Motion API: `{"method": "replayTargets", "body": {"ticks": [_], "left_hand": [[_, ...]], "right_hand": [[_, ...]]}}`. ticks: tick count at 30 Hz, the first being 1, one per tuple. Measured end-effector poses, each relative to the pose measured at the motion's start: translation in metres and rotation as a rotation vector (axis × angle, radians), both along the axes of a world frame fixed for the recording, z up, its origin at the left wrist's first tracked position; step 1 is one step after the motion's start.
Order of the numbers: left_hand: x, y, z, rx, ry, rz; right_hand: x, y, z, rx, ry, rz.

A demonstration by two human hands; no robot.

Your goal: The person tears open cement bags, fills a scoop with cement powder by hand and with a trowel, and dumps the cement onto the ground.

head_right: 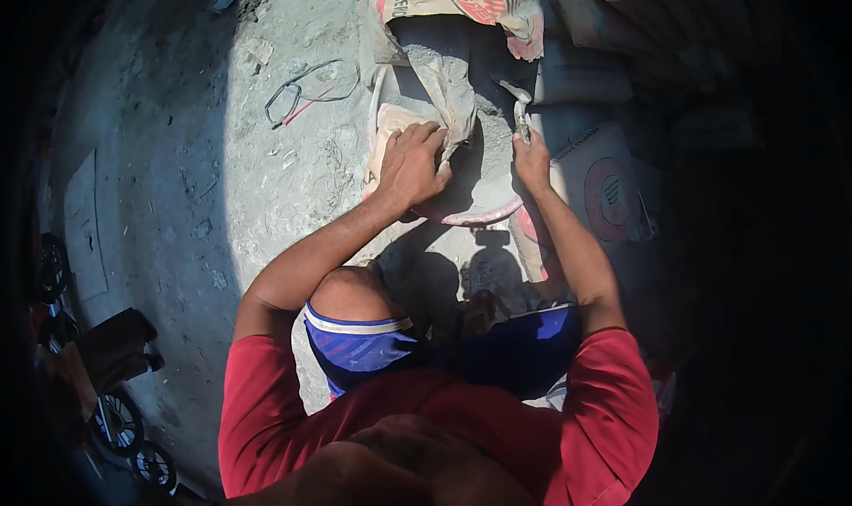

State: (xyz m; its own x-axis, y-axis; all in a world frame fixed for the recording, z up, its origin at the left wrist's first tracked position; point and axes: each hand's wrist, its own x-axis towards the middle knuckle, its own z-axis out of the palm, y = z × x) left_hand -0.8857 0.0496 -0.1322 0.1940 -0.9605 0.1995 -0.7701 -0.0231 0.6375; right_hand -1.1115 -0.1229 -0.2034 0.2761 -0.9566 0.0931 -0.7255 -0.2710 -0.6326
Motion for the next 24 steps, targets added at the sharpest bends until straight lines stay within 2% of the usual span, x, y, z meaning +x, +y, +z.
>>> {"method": "replayTargets", "body": {"ticks": [2,4,5,6,8,10,13,17,20,21,24], "left_hand": [[-0.002,0.000,-0.002,-0.027,-0.058,-0.026],[-0.001,-0.001,-0.003,-0.052,-0.066,-0.026],[-0.001,-0.002,-0.004,-0.079,-0.072,-0.030],[-0.001,-0.002,-0.003,-0.082,-0.075,-0.029],[0.002,0.001,-0.001,-0.068,-0.038,-0.032],[0.003,0.004,0.000,-0.085,-0.033,-0.026],[0.004,0.005,0.000,-0.067,-0.003,-0.018],[0.002,0.004,-0.003,-0.053,0.005,-0.024],[0.008,0.007,0.002,-0.028,-0.024,-0.061],[0.009,0.008,0.002,-0.030,-0.004,-0.074],[0.008,0.008,0.003,-0.039,0.032,-0.100]], "right_hand": [[0.002,-0.004,0.000,-0.048,0.002,0.013],[0.013,-0.020,0.001,-0.086,-0.106,-0.031],[0.019,-0.023,0.009,0.026,-0.067,-0.060],[0.018,-0.022,0.007,0.023,-0.071,-0.059],[0.021,-0.016,0.000,-0.110,0.055,0.022],[0.034,0.002,0.014,-0.079,-0.012,0.026],[0.050,0.002,0.029,-0.295,0.096,0.189],[0.054,-0.006,0.055,-0.246,0.231,0.231],[0.038,-0.001,0.050,-0.259,0.163,0.147],[0.040,0.002,0.055,-0.342,0.175,0.187],[0.060,0.011,0.074,-0.364,0.116,0.276]]}}
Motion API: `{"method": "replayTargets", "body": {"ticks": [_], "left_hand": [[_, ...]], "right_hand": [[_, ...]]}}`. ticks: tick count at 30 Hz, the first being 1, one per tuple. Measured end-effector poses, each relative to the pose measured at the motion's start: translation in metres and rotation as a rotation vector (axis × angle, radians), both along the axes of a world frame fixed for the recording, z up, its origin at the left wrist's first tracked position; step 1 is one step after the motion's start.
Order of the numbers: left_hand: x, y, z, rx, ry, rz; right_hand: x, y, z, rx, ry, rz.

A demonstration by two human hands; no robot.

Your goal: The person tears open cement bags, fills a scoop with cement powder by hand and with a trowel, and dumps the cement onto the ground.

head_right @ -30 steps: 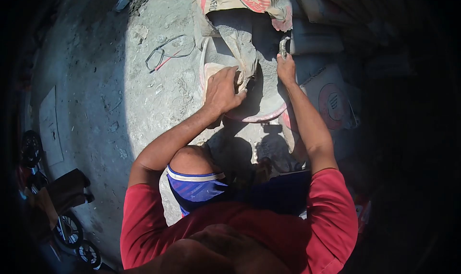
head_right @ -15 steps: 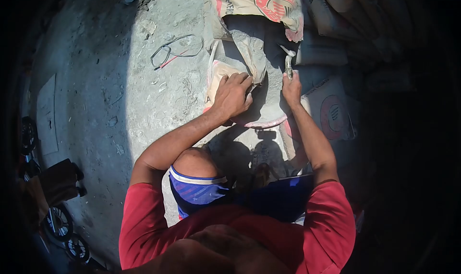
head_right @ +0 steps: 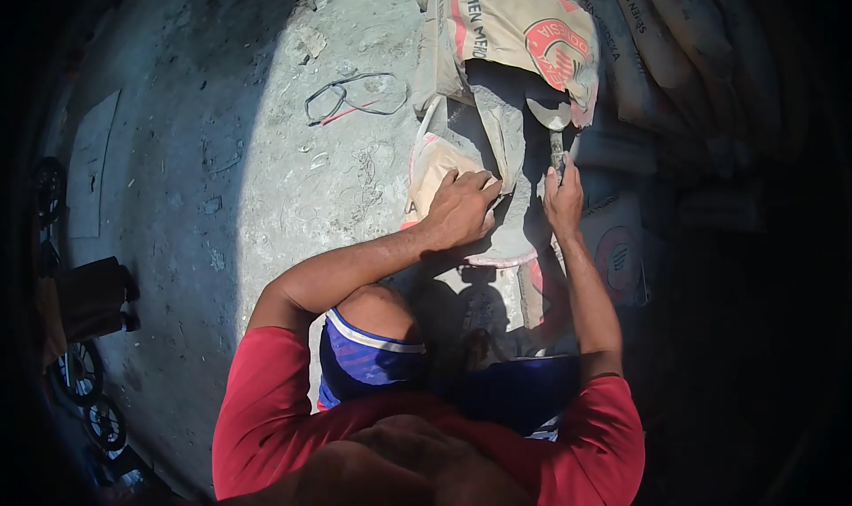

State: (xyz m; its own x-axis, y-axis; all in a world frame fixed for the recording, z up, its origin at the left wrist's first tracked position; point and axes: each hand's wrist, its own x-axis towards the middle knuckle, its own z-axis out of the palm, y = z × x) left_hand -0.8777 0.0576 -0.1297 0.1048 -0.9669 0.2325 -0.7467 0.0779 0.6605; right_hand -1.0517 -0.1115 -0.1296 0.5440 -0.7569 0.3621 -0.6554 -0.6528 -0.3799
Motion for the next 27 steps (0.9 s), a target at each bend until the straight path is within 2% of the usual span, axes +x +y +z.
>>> {"method": "replayTargets", "body": {"ticks": [4,6,9,11,13,16,19,20,22,23,27], "left_hand": [[-0.001,-0.001,-0.002,-0.004,-0.017,0.014],[-0.001,0.000,-0.003,-0.005,-0.017,0.012],[-0.001,0.000,-0.001,0.021,-0.005,0.016],[0.000,-0.001,-0.001,0.019,-0.012,0.012],[0.000,0.001,-0.001,0.022,-0.010,0.009],[0.000,0.001,-0.003,0.016,-0.011,0.020],[0.002,0.001,-0.005,0.026,-0.009,0.016],[0.001,0.003,-0.006,0.028,-0.003,0.013],[0.001,0.000,-0.006,0.014,-0.004,0.015],[-0.001,-0.001,-0.006,-0.001,-0.015,0.021],[-0.002,-0.003,-0.003,0.023,-0.032,0.017]], "right_hand": [[0.063,0.001,0.025,0.014,0.042,0.130],[0.092,-0.016,0.012,-0.056,0.018,0.211],[0.132,-0.042,0.007,-0.122,0.001,0.127],[0.146,-0.055,0.007,-0.027,0.189,-0.090],[0.151,-0.057,0.002,-0.025,0.149,-0.136],[0.146,-0.058,0.002,0.029,0.110,-0.201],[0.125,-0.069,0.005,0.192,0.179,-0.372],[0.113,-0.070,-0.001,0.193,0.186,-0.375],[0.099,-0.066,-0.007,-0.066,0.010,-0.322],[0.086,-0.066,-0.007,0.059,0.091,-0.319],[0.045,-0.049,-0.037,0.062,-0.028,-0.305]]}}
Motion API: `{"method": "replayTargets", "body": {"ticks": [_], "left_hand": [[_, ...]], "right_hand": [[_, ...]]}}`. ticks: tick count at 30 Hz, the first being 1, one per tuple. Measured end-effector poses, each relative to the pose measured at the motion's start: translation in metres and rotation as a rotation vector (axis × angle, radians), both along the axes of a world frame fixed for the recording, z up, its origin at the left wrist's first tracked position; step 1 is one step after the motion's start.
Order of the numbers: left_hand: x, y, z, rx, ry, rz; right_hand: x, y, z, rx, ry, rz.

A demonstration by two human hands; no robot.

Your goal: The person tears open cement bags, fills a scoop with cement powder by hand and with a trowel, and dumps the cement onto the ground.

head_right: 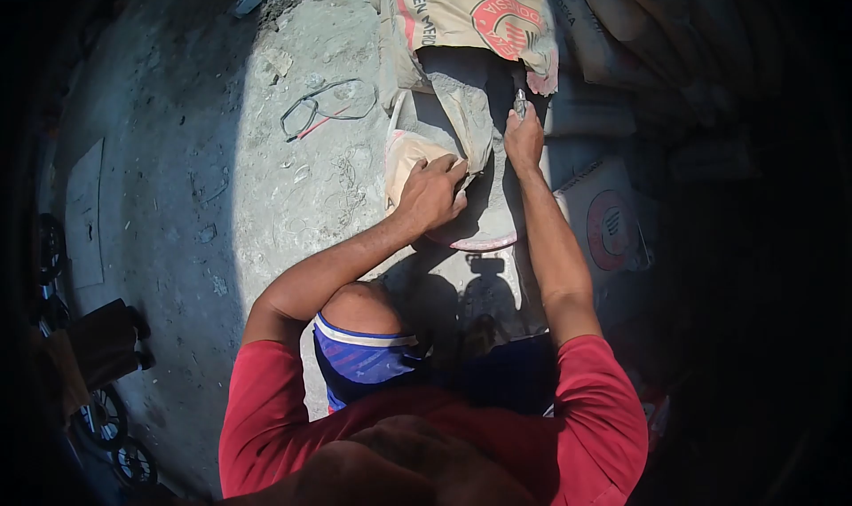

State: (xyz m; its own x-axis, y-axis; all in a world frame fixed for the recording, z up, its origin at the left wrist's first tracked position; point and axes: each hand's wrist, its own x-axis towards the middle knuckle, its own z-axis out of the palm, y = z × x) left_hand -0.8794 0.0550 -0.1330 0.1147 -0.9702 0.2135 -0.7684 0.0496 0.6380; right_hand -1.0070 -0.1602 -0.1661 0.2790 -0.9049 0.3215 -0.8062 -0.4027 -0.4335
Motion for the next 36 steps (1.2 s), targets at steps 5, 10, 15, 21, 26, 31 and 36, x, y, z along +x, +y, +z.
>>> {"method": "replayTargets", "body": {"ticks": [5,10,15,21,26,31,36], "left_hand": [[-0.002,0.000,0.002,0.004,0.022,0.003],[0.000,0.001,-0.001,-0.016,0.003,0.015],[-0.002,-0.003,-0.002,-0.021,0.014,-0.009],[-0.001,-0.002,0.000,-0.014,0.013,-0.005],[-0.001,-0.002,0.015,0.068,0.089,-0.036],[0.026,0.038,0.069,0.126,-0.008,-0.125],[0.016,0.124,0.147,0.485,-0.021,-0.270]], "right_hand": [[-0.003,-0.004,-0.013,-0.104,-0.166,0.003],[0.007,-0.044,-0.013,0.114,-0.068,-0.146],[-0.027,-0.033,-0.034,-0.046,-0.176,-0.068],[-0.072,0.024,-0.027,0.186,-0.113,-0.029],[-0.044,0.005,-0.003,0.148,-0.233,0.038],[-0.059,0.020,-0.036,0.310,-0.170,-0.028],[-0.069,0.000,-0.048,0.319,-0.430,0.008]]}}
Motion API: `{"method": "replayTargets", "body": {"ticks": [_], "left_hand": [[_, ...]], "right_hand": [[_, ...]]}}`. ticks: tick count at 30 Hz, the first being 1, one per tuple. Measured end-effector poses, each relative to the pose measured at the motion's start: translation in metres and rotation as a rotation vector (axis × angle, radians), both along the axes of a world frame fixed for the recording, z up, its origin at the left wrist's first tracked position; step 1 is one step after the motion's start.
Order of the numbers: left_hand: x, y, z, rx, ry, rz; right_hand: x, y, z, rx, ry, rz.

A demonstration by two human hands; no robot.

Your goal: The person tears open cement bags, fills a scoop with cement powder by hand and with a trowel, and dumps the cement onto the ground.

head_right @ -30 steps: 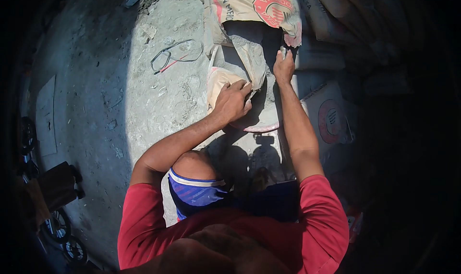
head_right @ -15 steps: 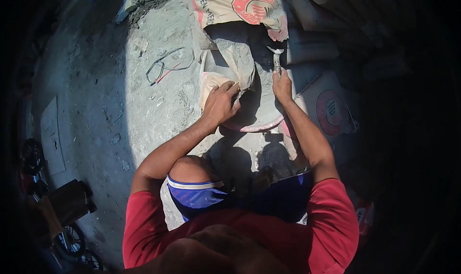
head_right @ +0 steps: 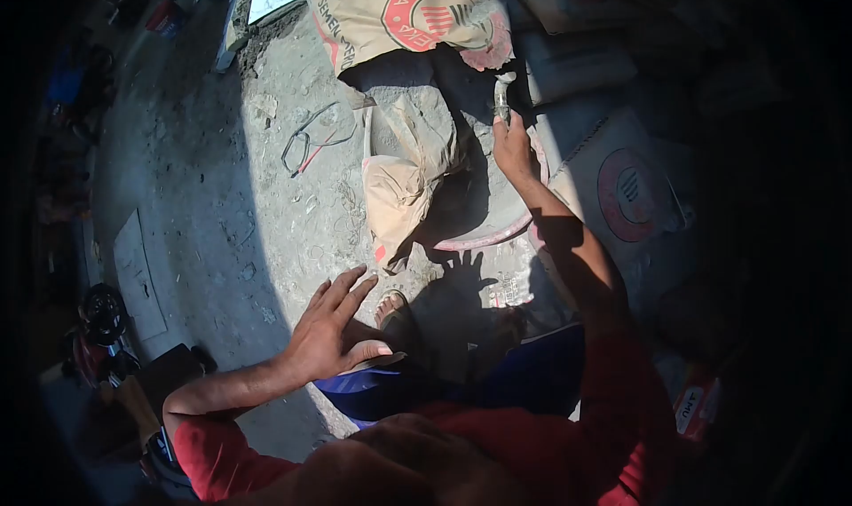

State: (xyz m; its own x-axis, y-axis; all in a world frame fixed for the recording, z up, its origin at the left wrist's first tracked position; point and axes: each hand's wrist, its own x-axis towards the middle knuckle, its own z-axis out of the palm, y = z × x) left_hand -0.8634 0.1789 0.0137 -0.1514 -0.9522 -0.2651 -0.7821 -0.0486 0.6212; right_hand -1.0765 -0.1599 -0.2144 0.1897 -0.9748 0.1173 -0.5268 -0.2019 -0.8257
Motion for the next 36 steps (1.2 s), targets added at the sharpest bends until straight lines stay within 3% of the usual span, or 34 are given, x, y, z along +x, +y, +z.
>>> {"method": "replayTargets", "body": {"ticks": [1,5,11,13,17,19,21,25,27,29,31,35,36], "left_hand": [[-0.003,0.006,0.010,0.071,-0.009,-0.007],[0.008,0.005,0.024,-0.187,-0.046,0.007],[-0.021,0.016,0.054,-0.206,-0.008,0.014],[-0.033,0.023,0.067,-0.095,-0.090,0.082],[-0.066,0.057,0.081,0.066,-0.209,0.197],[-0.086,0.077,0.088,0.116,-0.270,0.210],[-0.098,0.109,0.091,0.230,-0.333,0.293],[-0.121,0.161,0.110,0.438,-0.425,0.433],[-0.129,0.175,0.130,0.535,-0.444,0.459],[-0.137,0.188,0.149,0.611,-0.381,0.477],[-0.147,0.203,0.160,0.664,-0.387,0.489],[-0.166,0.214,0.179,0.829,-0.384,0.504],[-0.173,0.213,0.183,0.835,-0.376,0.509]], "right_hand": [[0.003,-0.013,-0.003,0.026,-0.072,0.013],[0.002,0.026,-0.021,0.140,-0.047,-0.068],[-0.007,0.087,0.051,0.298,-0.064,-0.129],[0.002,0.111,0.055,0.453,0.239,-0.105],[0.010,0.128,0.093,0.493,0.188,-0.293],[0.008,0.128,0.111,0.601,0.303,-0.051],[0.010,0.120,0.124,0.656,0.281,-0.122],[0.013,0.127,0.110,0.578,0.253,-0.163],[0.014,0.125,0.115,0.748,0.317,-0.215],[0.014,0.139,0.090,0.637,0.307,-0.079],[0.022,0.142,0.062,0.535,0.199,-0.317],[0.009,0.121,0.129,0.698,0.210,-0.130],[0.025,0.143,0.058,0.493,0.138,-0.344]]}}
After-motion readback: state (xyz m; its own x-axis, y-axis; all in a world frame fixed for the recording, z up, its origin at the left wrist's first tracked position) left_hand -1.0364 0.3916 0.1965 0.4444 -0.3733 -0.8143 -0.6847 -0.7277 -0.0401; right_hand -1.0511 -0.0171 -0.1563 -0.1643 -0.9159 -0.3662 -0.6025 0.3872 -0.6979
